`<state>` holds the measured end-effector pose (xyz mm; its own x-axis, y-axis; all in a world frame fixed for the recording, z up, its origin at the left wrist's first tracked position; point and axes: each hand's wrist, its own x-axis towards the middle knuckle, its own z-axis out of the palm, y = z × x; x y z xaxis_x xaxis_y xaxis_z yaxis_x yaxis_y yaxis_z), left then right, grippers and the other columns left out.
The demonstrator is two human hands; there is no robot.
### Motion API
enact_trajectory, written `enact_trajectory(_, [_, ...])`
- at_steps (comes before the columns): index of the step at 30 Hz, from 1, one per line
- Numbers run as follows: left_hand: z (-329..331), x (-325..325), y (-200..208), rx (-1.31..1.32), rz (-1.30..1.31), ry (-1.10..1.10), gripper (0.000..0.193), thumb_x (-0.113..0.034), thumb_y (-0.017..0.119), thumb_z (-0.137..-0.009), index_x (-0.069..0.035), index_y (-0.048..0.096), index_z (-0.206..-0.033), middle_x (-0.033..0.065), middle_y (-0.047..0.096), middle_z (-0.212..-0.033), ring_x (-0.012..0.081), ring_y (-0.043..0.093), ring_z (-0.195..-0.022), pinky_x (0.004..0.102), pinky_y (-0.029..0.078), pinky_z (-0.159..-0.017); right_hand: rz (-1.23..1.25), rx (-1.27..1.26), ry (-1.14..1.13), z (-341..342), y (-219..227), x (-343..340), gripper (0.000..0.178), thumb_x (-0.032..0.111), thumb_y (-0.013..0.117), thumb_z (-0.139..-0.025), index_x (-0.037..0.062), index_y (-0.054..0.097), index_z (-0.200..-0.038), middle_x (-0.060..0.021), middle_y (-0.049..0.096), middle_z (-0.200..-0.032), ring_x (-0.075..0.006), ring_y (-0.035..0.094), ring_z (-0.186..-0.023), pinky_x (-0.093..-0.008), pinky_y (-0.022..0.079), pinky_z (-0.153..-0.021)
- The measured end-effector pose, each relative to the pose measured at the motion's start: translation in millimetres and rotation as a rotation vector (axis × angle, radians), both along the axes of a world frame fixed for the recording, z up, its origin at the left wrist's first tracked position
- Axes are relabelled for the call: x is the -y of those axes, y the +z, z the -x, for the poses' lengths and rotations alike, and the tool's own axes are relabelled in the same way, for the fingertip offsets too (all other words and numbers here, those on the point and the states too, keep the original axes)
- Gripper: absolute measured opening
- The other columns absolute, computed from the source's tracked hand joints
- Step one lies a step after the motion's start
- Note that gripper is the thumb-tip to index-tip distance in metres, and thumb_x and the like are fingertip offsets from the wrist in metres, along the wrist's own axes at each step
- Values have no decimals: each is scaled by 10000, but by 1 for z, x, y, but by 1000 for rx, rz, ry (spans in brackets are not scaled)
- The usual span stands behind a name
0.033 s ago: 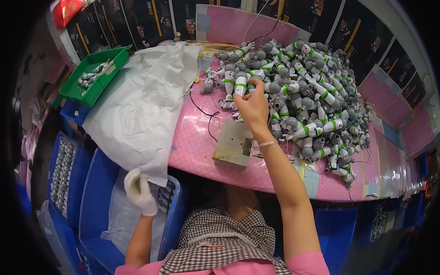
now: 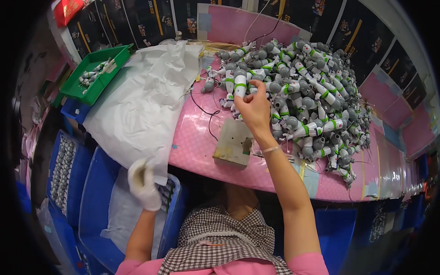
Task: Assembling components of small robot-like toy figures on a factory line.
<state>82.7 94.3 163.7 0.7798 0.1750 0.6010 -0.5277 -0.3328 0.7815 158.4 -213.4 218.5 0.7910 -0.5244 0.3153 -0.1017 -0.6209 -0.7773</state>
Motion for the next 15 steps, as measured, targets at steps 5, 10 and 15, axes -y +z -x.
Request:
enact_trajectory(5, [-47, 109, 51, -829, 833, -932, 335, -167, 512, -937, -14, 458, -1230, 131, 539, -1176, 217, 540, -1080, 334, 480, -873, -144, 185, 337, 80, 7, -31, 465, 18, 684, -750, 50, 477, -1165, -36, 600, -782, -76, 598, -693, -217, 486, -581])
enact_trajectory(10, [-51, 146, 37, -968, 1114, -1080, 361, -228, 505, -935, -28, 450, -1230, 136, 548, -1137, 254, 560, -1042, 416, 482, -896, -591, 113, 600, 136, -25, -24, 300, -13, 674, -778, 11, 562, -1055, -55, 618, -914, -102, 604, -781, -230, 505, -673])
enact_trajectory(15, [-36, 148, 26, -1066, 1347, -1271, 354, -260, 497, -932, -34, 461, -1202, 123, 570, -1079, 269, 576, -1007, 466, 475, -915, -718, 208, 636, 165, -43, -30, 313, -62, 657, -772, -5, 555, -1063, -70, 623, -951, -142, 625, -822, -261, 519, -708])
